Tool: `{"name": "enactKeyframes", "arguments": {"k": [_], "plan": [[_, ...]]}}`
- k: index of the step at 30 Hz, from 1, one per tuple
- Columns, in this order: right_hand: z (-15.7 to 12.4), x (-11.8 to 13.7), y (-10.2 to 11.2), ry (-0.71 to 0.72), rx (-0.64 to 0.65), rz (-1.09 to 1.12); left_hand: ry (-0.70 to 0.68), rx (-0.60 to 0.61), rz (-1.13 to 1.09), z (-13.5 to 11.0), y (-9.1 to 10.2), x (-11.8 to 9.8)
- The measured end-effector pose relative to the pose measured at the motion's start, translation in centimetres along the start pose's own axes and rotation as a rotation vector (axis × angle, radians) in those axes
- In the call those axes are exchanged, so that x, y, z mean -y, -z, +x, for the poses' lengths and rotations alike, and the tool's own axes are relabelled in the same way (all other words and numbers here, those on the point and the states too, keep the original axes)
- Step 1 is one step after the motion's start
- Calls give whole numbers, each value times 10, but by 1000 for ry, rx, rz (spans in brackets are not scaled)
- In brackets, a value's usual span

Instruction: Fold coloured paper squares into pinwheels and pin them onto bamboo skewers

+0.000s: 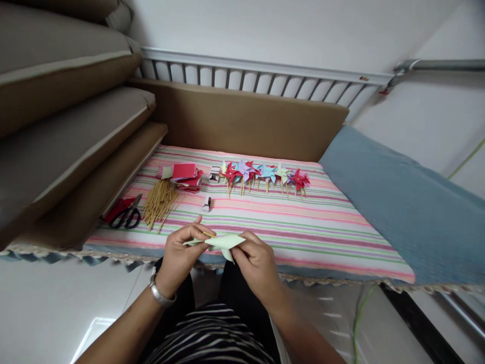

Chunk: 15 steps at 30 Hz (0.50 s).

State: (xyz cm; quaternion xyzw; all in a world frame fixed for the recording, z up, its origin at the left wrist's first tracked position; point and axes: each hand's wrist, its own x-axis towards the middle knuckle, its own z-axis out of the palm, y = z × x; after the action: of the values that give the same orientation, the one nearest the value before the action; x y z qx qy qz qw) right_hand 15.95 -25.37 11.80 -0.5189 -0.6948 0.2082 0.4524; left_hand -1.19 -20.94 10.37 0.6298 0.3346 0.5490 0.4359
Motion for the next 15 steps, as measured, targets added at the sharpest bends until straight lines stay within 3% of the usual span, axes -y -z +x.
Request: {"name": "enactKeyframes", "arguments": {"k": [8, 15], "plan": [[1, 3, 0, -26, -1, -37, 49, -34, 21, 0, 2, 9], [1, 3, 0, -83, 5, -67, 199, -52, 31, -2, 5, 22]]}}
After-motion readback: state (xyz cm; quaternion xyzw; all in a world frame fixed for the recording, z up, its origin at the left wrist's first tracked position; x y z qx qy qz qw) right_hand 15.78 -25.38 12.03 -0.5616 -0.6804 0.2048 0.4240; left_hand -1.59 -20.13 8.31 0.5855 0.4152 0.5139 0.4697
